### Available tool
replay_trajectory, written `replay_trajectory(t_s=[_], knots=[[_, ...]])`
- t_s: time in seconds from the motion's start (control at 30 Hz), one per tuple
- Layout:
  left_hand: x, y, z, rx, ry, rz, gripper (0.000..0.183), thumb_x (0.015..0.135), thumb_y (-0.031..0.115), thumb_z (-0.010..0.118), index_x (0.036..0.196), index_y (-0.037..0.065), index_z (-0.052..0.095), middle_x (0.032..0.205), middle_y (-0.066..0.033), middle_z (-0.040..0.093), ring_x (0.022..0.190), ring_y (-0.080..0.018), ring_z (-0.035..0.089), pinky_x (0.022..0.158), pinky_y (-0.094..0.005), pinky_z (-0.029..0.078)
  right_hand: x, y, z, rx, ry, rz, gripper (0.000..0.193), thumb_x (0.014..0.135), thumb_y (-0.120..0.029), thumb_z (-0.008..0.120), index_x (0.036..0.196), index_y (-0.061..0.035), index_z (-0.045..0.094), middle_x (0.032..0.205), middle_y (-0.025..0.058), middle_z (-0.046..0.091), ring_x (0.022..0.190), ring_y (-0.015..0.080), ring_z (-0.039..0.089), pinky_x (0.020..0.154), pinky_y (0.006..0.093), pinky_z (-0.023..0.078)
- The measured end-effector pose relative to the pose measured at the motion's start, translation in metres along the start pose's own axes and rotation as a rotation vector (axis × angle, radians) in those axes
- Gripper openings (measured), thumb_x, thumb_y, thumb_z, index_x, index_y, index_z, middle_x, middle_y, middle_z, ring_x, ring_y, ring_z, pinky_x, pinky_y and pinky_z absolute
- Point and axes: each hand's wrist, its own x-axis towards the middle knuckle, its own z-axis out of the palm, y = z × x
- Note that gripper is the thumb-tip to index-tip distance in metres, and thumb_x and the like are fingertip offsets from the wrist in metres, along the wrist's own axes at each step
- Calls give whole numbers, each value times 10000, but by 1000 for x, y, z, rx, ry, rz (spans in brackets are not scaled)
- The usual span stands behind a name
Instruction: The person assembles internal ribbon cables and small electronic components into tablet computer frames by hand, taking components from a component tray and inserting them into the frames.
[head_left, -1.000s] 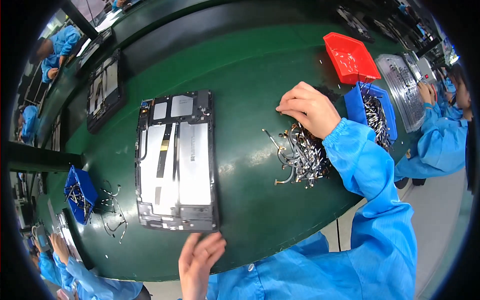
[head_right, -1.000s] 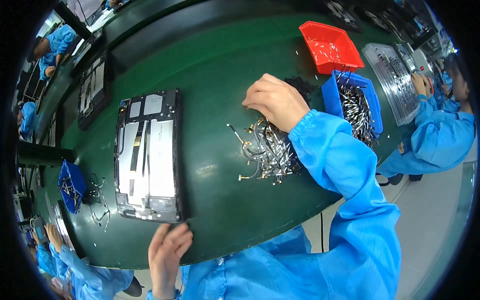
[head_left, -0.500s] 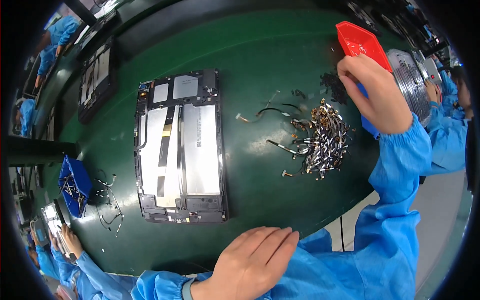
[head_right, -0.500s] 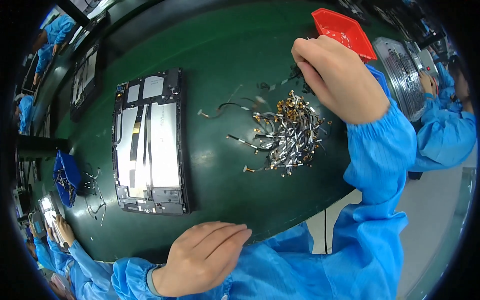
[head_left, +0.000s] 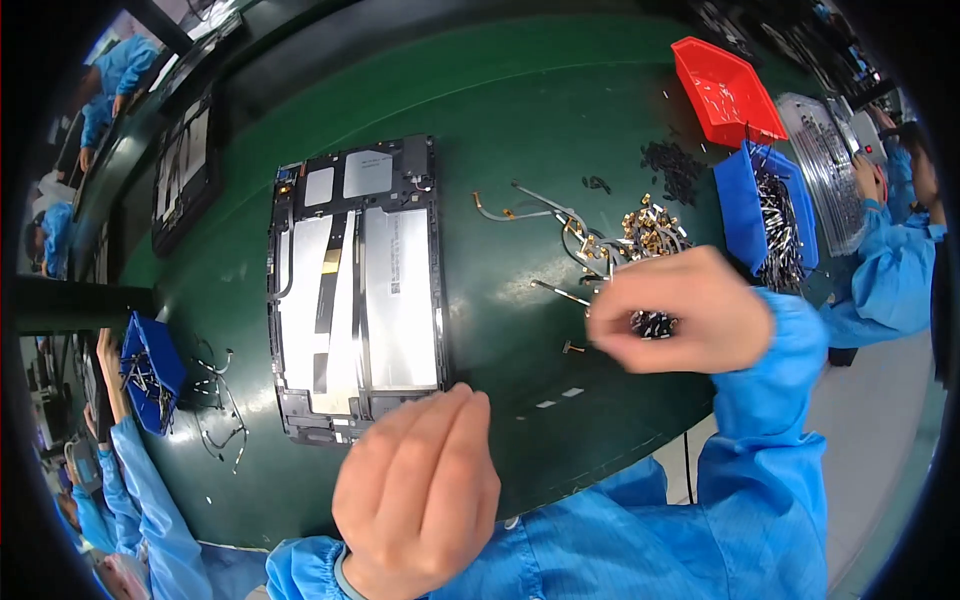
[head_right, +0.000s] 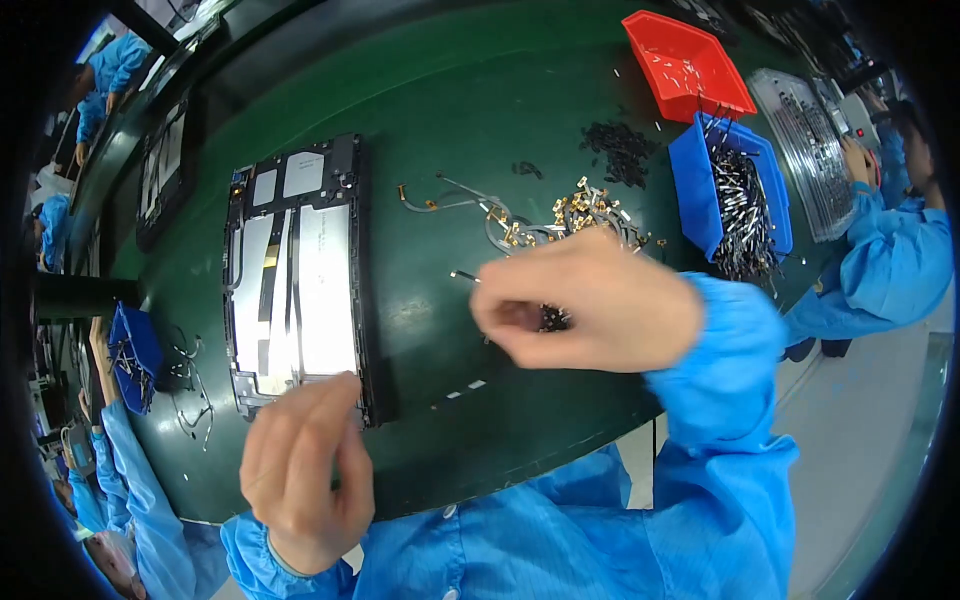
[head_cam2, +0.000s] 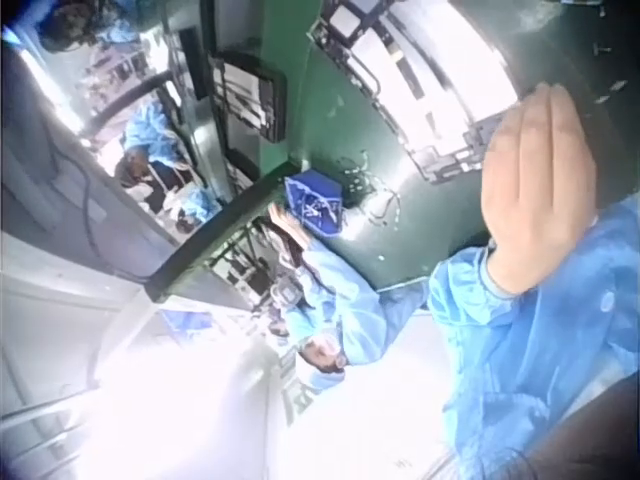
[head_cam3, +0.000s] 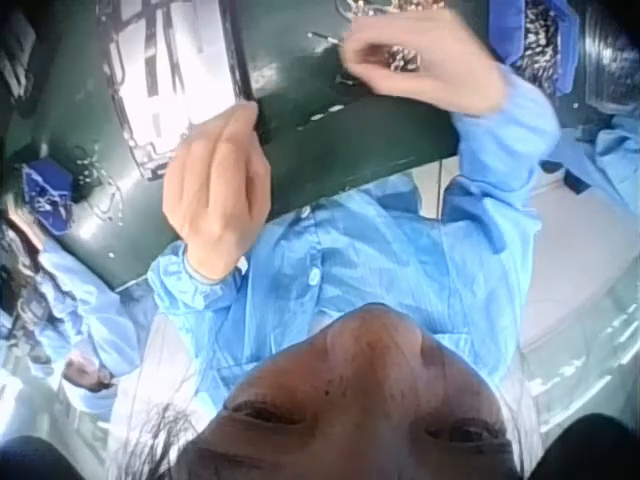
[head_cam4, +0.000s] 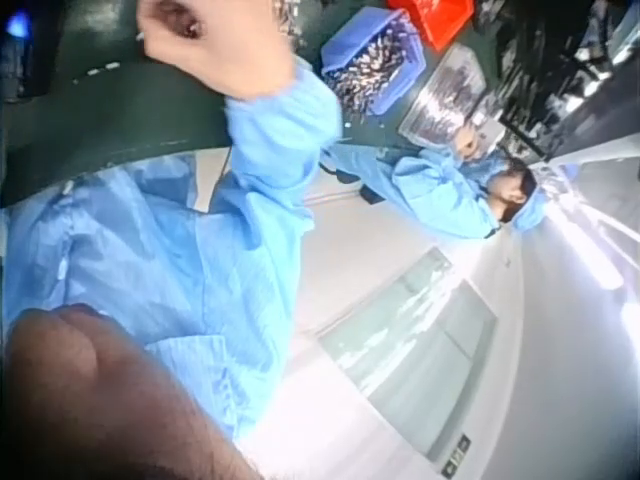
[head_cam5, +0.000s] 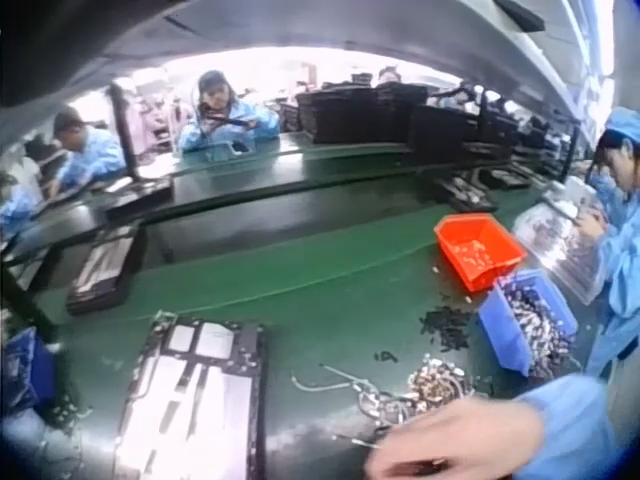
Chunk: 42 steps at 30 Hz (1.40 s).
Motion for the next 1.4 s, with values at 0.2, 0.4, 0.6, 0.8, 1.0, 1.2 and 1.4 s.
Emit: replay_trajectory(t_s=[0.2, 0.4, 0.6, 0.8, 1.0, 1.2, 1.4], knots=[[-16, 8, 43, 1, -151, 78, 235, 773, 74, 624, 994, 2, 660, 1004, -92, 659, 878, -199, 647, 767, -283, 533, 18, 54, 25, -336, 377, -108, 196, 820, -49, 701, 1014, -36, 681, 804, 108, 629, 718, 227, 628, 638, 318, 500], [-21, 5, 72, 93, -189, 113, 232, 790, 87, 605, 1004, 14, 658, 1067, -95, 635, 921, -192, 610, 760, -278, 509, 28, 80, -7, -462, 745, 118, 124, 805, -42, 700, 926, -14, 707, 838, 114, 653, 755, 265, 633, 663, 334, 521], [-22, -3, 78, 163, -186, 120, 246, 780, 88, 603, 1012, 29, 659, 1083, -82, 611, 908, -181, 583, 715, -265, 480, 31, 94, -1, -618, 676, 62, 117, 783, -42, 721, 899, -27, 719, 843, 93, 669, 821, 257, 622, 726, 333, 515], [-24, -9, 77, 195, -193, 143, 244, 783, 87, 592, 1010, 29, 660, 1073, -82, 611, 904, -175, 580, 702, -250, 475, 32, 92, -3, -710, 663, -12, 206, 764, 3, 701, 962, -57, 716, 825, 88, 665, 820, 248, 626, 728, 333, 520], [-31, -19, 67, 189, -207, 123, 240, 784, 92, 587, 1002, 21, 660, 1059, -95, 622, 880, -172, 590, 674, -243, 475, 23, 27, 43, -560, 369, -222, 224, 720, 4, 725, 932, -57, 687, 830, 50, 633, 822, 248, 599, 703, 342, 496], [-31, -9, 68, 131, -188, 120, 228, 794, 86, 600, 998, 25, 680, 1108, -108, 644, 939, -199, 619, 745, -286, 530, 24, 35, 54, -387, 414, -74, 211, 728, -32, 757, 935, -44, 719, 845, 69, 673, 788, 257, 609, 721, 346, 508], [-32, -12, 78, 185, -176, 149, 189, 814, 89, 595, 977, 60, 686, 1110, -71, 662, 927, -172, 611, 751, -244, 507, 22, 39, 57, -396, 336, -79, 184, 708, -19, 777, 880, -15, 710, 852, 93, 648, 811, 274, 589, 727, 345, 506]])
